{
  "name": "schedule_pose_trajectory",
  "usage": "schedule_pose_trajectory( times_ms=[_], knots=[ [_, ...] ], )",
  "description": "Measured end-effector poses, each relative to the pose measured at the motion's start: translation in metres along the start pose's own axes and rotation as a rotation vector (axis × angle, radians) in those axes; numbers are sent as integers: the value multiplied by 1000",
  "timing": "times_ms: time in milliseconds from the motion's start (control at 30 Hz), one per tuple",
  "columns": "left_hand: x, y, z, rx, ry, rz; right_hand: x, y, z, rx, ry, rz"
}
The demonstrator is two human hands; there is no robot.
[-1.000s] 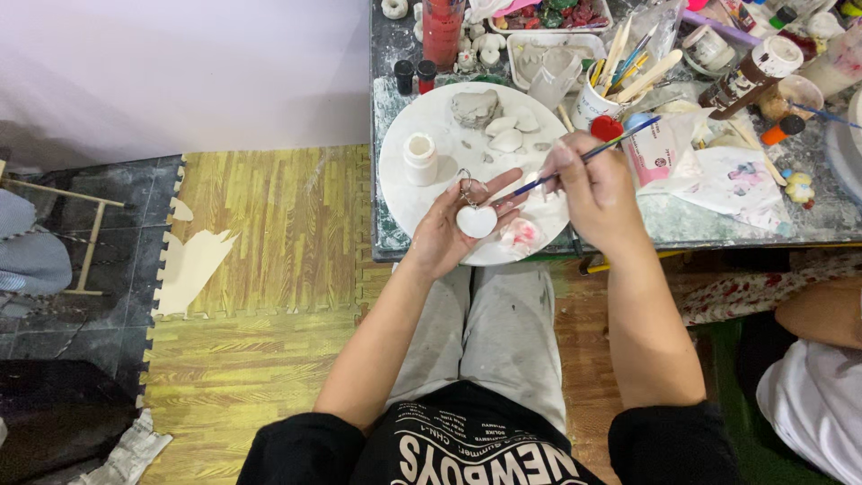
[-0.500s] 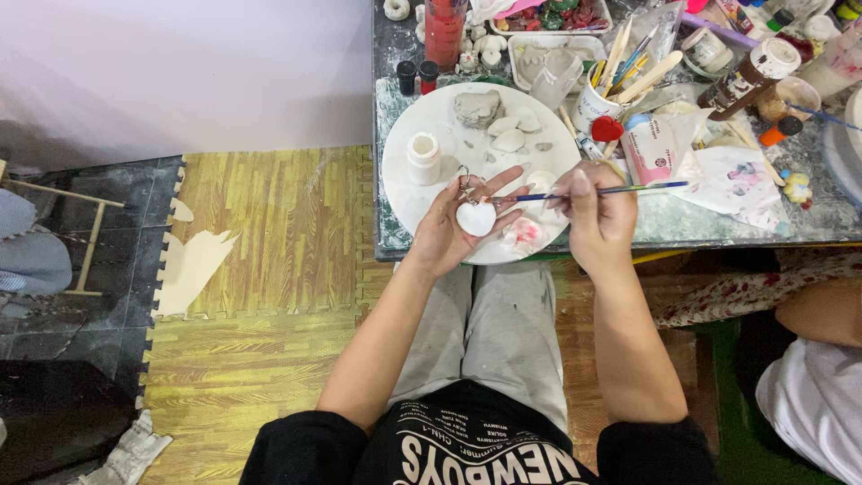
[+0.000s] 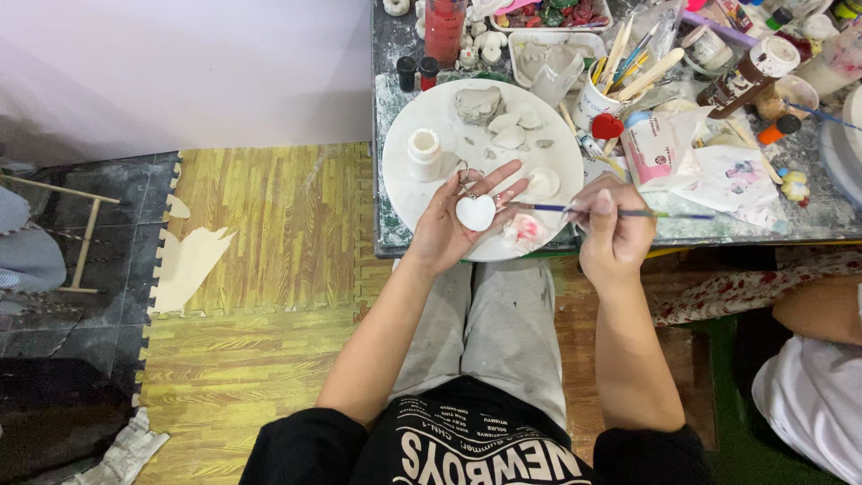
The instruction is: The person holds a white heart-shaped ceramic keychain in the left hand and uses a small brush in the right hand to apply white paint to its surface. The person repeatedly dips the brush into a paint container on a nearby plate and continues painting the keychain.
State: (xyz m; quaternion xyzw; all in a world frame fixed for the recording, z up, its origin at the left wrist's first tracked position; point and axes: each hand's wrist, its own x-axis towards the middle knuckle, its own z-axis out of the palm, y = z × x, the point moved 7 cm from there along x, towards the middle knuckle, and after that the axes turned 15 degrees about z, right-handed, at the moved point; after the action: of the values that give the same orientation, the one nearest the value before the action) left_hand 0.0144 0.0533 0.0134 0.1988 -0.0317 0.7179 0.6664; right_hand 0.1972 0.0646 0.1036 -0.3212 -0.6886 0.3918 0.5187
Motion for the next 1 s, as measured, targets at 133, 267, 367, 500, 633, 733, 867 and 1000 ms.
schedule_pose_trajectory(
  times_ms=[133, 267, 367, 500, 633, 733, 867, 1000],
  knots=[
    [-1, -1, 4, 91, -113, 5, 20, -12, 9, -154, -87, -27],
    [-1, -4, -1, 192, -45, -37, 40, -18, 22, -323, -177, 44],
    [-2, -4, -1, 254, -24, -50, 52, -25, 28, -312, -223, 64],
    [-3, -3, 8, 159, -101, -58, 65, -25, 40, -357, -310, 102],
    [-3, -3, 2, 168, -5, -67, 76, -26, 46, -369, -356, 134],
    [-4, -3, 3, 163, -23, -74, 82, -32, 45, -393, -365, 123],
    [-3, -2, 8, 107, -84, -61, 83, -33, 37, -430, -359, 138],
    [-3, 0, 11, 89, -82, -42, 73, -25, 21, -325, -319, 126]
  ],
)
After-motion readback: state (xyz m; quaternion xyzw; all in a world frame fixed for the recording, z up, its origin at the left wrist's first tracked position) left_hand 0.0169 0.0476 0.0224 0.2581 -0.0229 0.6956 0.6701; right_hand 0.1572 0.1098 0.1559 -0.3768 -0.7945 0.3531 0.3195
